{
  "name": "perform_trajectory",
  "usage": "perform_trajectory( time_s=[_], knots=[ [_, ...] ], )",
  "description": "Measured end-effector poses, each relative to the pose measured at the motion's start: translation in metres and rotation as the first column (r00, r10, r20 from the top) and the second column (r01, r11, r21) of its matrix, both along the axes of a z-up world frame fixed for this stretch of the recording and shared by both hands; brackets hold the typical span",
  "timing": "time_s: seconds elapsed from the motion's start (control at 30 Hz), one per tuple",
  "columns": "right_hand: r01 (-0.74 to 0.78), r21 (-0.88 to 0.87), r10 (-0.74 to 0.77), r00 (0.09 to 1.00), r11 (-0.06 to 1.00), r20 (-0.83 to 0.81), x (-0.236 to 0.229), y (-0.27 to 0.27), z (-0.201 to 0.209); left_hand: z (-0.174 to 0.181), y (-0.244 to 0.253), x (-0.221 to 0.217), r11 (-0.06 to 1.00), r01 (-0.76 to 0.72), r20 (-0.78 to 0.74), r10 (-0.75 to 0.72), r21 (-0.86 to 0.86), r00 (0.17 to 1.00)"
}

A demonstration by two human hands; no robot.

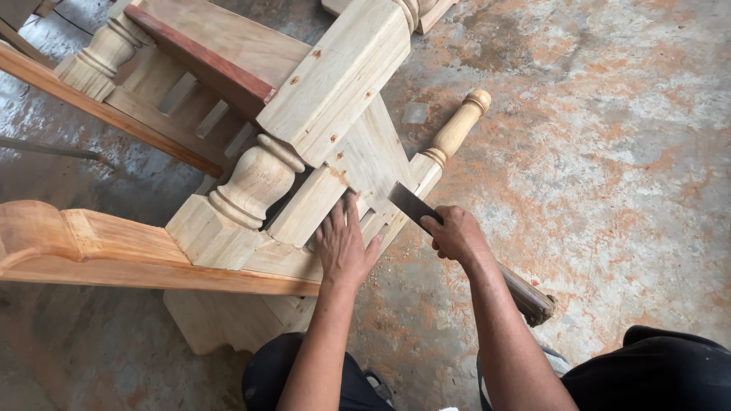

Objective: The person uses a chisel to clean and refine joints on a wooden furniture frame.

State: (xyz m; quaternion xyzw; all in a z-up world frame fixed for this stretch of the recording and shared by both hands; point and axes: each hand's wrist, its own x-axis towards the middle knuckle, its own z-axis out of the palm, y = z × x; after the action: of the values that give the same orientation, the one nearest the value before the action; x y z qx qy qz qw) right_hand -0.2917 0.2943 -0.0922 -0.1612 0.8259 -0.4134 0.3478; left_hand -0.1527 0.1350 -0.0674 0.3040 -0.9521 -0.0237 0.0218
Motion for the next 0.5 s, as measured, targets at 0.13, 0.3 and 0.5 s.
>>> perform_trajectory(
  time_s=[0.13, 0.3, 0.5],
  knots=[
    [0.001, -0.008, -0.001, 1.0, 1.0, -0.002, 0.0, -0.001, -0.002, 0.006, -0.012, -0.007, 0.999, -0.033, 0.168, 0.027, 0.036, 0.985],
    [-0.005, -0.034, 0.005, 1.0, 0.999, 0.004, 0.008, -0.002, 0.006, -0.006, -0.015, 0.011, 0.989, -0.005, -0.032, 0.01, 0.149, 0.999],
    [0.041, -0.035, -0.04, 0.999, 0.999, 0.017, 0.013, 0.003, 0.011, -0.015, -0.013, 0.008, 1.0, -0.001, -0.011, 0.001, 0.028, 1.0]
  ],
)
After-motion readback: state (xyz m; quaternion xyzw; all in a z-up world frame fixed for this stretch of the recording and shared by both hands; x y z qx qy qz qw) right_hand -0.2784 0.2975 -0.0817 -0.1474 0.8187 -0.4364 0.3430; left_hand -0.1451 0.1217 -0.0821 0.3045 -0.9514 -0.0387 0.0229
